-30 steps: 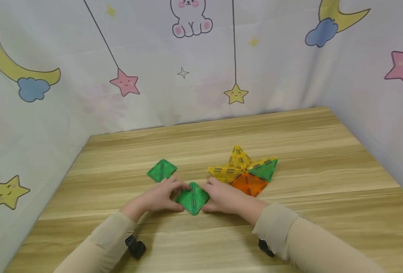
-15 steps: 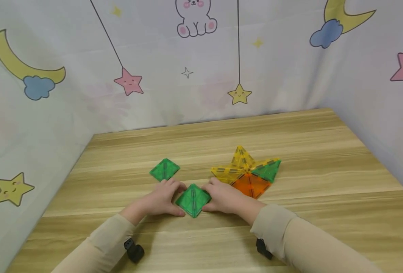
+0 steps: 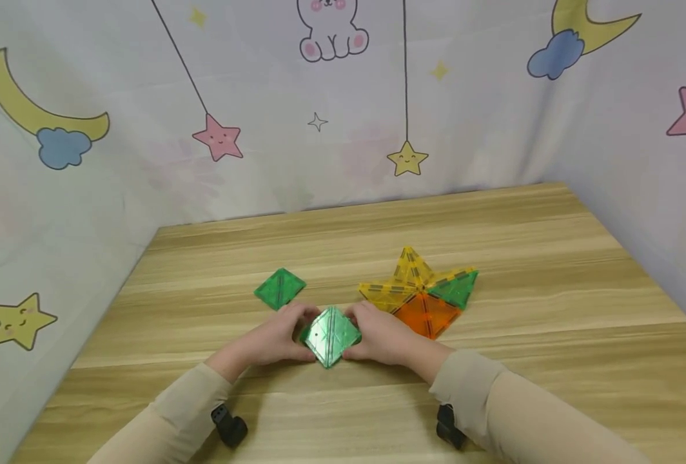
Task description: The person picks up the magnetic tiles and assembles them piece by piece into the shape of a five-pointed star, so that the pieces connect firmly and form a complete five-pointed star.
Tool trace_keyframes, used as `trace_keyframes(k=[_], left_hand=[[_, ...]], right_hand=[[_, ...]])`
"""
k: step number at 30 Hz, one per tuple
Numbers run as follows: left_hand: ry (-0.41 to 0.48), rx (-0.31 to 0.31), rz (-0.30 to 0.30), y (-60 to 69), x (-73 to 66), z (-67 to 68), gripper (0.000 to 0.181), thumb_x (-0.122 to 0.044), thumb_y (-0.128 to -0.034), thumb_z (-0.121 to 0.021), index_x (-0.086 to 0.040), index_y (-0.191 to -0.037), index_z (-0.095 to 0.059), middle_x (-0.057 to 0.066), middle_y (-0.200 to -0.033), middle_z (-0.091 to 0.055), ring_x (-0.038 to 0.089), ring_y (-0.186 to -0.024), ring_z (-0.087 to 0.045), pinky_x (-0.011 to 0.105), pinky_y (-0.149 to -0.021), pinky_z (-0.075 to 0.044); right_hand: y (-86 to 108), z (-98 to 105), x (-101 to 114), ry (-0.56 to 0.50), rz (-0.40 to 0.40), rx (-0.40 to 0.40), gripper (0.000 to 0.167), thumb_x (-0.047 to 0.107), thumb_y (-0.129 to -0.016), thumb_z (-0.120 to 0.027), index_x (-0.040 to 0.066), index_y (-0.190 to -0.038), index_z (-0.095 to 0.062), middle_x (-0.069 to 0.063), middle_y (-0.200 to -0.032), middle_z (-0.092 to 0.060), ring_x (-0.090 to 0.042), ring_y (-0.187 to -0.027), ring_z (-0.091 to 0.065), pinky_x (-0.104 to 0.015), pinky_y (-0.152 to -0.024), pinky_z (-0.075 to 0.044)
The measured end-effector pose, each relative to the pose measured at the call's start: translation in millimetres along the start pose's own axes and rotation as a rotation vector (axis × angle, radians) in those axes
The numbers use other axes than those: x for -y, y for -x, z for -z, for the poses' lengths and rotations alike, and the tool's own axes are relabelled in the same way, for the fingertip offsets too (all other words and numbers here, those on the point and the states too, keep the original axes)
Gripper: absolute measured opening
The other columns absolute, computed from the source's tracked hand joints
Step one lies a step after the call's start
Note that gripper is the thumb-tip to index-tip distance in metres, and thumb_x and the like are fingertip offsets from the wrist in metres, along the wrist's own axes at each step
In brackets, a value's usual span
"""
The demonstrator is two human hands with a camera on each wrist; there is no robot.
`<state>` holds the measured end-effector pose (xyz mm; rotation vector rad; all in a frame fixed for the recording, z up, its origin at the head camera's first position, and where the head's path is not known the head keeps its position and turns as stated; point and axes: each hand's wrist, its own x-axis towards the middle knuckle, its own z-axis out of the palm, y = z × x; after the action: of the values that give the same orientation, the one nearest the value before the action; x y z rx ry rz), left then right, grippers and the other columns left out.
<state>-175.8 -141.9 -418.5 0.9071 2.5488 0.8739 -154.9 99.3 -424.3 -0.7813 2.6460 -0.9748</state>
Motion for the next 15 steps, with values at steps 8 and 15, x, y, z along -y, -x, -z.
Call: trace_keyframes(k=[8,15], left_hand=[[0.283,0.067,0.051,-1.8,-6.4,4.5,0.052,-0.014,-0.0883,-0.066,-0.013,-0.132,-0.038,0.001,-0.086,-0.058,0.013,-0.068,-0.054,0.029,-0.062,-0.046],[0.551,0.064,0.069,-13.3,-11.3,4.0,0.045,-0.007,-0.0934,-0.057,-0.010,-0.135,-0.041,0.008,-0.087,-0.060,0.022,-0.073,-0.059,0.034,-0.070,-0.049]], right_hand=[[5.9,5,-1,-0.191,0.008,-0.016,0.053,0.022,-0.088,-0.068,0.005,-0.129,-0.039,-0.003,-0.105,-0.059,-0.015,-0.092,-0.057,-0.033,-0.078,-0.047],[16.4,18,-4,-0.278,0.017,-0.033,0.060,0.021,-0.090,-0.065,0.015,-0.140,-0.032,0.000,-0.103,-0.057,-0.013,-0.078,-0.056,-0.028,-0.066,-0.046]])
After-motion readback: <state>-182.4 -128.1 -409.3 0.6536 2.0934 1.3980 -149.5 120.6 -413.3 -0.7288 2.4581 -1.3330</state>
